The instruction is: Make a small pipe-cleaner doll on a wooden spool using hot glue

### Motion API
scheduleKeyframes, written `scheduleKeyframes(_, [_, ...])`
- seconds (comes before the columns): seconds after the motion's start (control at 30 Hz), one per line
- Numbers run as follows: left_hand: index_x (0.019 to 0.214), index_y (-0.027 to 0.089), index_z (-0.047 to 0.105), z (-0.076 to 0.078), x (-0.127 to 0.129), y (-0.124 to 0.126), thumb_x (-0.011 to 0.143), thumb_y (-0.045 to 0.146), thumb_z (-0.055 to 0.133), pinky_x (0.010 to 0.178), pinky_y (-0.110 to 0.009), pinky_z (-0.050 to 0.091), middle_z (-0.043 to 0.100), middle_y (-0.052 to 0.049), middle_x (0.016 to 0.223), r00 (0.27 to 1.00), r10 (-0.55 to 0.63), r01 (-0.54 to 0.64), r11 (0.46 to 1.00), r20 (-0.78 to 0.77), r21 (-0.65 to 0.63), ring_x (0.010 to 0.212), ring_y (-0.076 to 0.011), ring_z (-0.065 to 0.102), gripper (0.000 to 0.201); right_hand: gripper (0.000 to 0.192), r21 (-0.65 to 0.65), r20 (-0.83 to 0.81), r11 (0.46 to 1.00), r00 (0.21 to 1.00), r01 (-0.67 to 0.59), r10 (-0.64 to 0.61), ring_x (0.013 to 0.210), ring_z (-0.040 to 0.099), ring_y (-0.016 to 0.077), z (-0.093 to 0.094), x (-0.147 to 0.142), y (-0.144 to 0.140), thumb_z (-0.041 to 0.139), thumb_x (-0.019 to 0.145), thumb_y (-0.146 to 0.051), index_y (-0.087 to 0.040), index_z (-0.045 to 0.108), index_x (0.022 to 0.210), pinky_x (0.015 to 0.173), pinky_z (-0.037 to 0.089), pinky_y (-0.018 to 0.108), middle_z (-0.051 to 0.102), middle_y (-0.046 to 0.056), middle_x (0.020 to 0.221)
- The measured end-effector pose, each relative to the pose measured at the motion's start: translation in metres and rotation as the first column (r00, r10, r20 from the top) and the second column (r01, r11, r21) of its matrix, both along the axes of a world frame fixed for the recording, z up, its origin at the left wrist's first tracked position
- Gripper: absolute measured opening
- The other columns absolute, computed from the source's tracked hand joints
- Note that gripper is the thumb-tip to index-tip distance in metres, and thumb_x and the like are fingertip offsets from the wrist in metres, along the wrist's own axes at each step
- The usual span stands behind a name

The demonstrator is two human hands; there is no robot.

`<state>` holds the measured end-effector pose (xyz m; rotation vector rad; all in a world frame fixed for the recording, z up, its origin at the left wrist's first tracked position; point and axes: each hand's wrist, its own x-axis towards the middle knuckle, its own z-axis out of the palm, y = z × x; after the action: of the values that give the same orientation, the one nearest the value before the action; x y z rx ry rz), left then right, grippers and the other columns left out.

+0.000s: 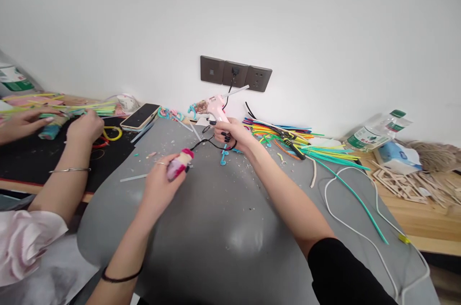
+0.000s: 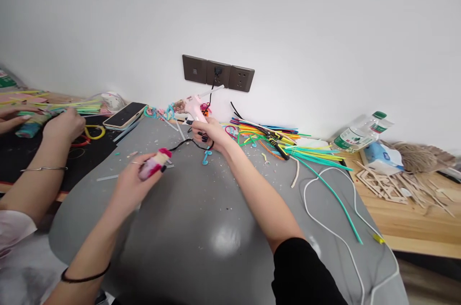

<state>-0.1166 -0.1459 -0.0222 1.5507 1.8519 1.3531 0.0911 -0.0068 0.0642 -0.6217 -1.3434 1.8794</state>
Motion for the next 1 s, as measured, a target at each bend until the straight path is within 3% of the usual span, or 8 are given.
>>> scheduleKeyframes(0.07, [0.111,0.019,0.070,-0.006,0.013,0.008,0.073,0.038,0.070,0.094,-0.047,0.053,0.072,-0.013,0.111,0.982,-0.102,0.104,0.995,-0.159,0.004,0.104,-0.0323,0.068,0.043,0.036,-0.009,-0.022,1.000,1.000,-0.014,0.014,0.043,0.030,0.0048,0.001,0.004,-0.003,0.074,0.075,-0.021,-0.024,0.039,0.066,0.042,0.027,0.019,0.039,-0.010,0.048])
scheduleKeyframes(0.13, [0.109,0.019,0.071,-0.004,0.021,0.016,0.079,0.041,0.068,0.096,-0.047,0.053,0.072,-0.014,0.117,0.966,-0.114,0.128,0.991,-0.232,0.045,0.110,-0.0328,0.067,0.037,0.037,-0.025,-0.046,1.000,0.999,-0.019,0.017,0.042,0.028,0.0050,0.001,0.005,-0.007,0.073,0.076,-0.020,-0.024,0.037,0.066,0.042,0.026,0.019,0.038,-0.010,0.047])
scheduleKeyframes(0.23, [0.104,0.020,0.073,0.012,0.024,0.030,0.093,0.034,0.054,0.091,-0.041,0.053,0.072,-0.009,0.102,0.970,0.058,-0.010,0.979,-0.235,0.202,0.097,-0.0260,0.068,0.026,0.041,-0.067,-0.086,0.997,0.996,-0.036,0.030,0.042,0.026,0.0052,-0.002,0.001,-0.016,0.073,0.077,-0.022,-0.025,0.034,0.065,0.041,0.025,0.020,0.036,-0.010,0.047])
scheduleKeyframes(0.33, [0.105,0.019,0.073,0.032,0.022,0.043,0.094,0.030,0.055,0.088,-0.040,0.051,0.068,-0.007,0.093,0.936,0.248,-0.159,0.931,-0.251,0.328,0.088,-0.0248,0.064,0.024,0.040,-0.084,-0.098,0.996,0.995,-0.043,0.034,0.043,0.026,0.0052,-0.006,-0.007,-0.029,0.076,0.075,-0.024,-0.025,0.036,0.067,0.041,0.024,0.020,0.035,-0.010,0.049])
scheduleKeyframes(0.43, [0.105,0.019,0.073,0.042,0.022,0.054,0.094,0.032,0.059,0.089,-0.041,0.049,0.067,-0.008,0.092,0.900,0.315,-0.196,0.910,-0.302,0.365,0.088,-0.0260,0.061,0.023,0.039,-0.087,-0.080,0.996,0.997,-0.016,0.009,0.043,0.028,0.0049,-0.007,-0.015,-0.040,0.078,0.072,-0.026,-0.024,0.039,0.067,0.042,0.024,0.020,0.036,-0.010,0.049])
scheduleKeyframes(0.57, [0.095,0.020,0.071,0.042,0.025,0.058,0.094,0.030,0.057,0.088,-0.040,0.048,0.066,-0.007,0.089,0.890,0.320,-0.193,0.910,-0.325,0.367,0.086,-0.0256,0.061,0.017,0.036,-0.101,-0.059,0.995,0.998,0.016,-0.023,0.043,0.028,0.0046,-0.008,-0.020,-0.047,0.077,0.070,-0.026,-0.024,0.042,0.069,0.043,0.024,0.021,0.037,-0.011,0.050])
scheduleKeyframes(0.83, [0.082,0.021,0.061,0.049,0.017,0.058,0.083,0.019,0.059,0.070,-0.029,0.046,0.062,0.000,0.079,0.947,0.275,-0.204,0.915,-0.167,0.348,0.068,-0.0165,0.056,0.004,0.033,-0.132,-0.034,0.982,0.990,0.133,-0.139,0.043,0.029,0.0049,-0.020,-0.023,-0.038,0.073,0.069,-0.025,-0.024,0.040,0.072,0.043,0.023,0.020,0.038,-0.011,0.050])
scheduleKeyframes(1.0, [0.084,0.020,0.067,0.057,-0.013,0.059,0.084,0.021,0.064,0.075,-0.032,0.047,0.065,0.000,0.076,0.920,0.251,-0.187,0.956,-0.302,0.226,0.062,-0.0166,0.053,0.003,0.034,-0.109,-0.025,0.952,0.956,0.287,-0.291,0.041,0.026,0.0040,-0.017,-0.004,-0.023,0.068,0.068,-0.022,-0.026,0.034,0.068,0.041,0.022,0.022,0.037,-0.011,0.047])
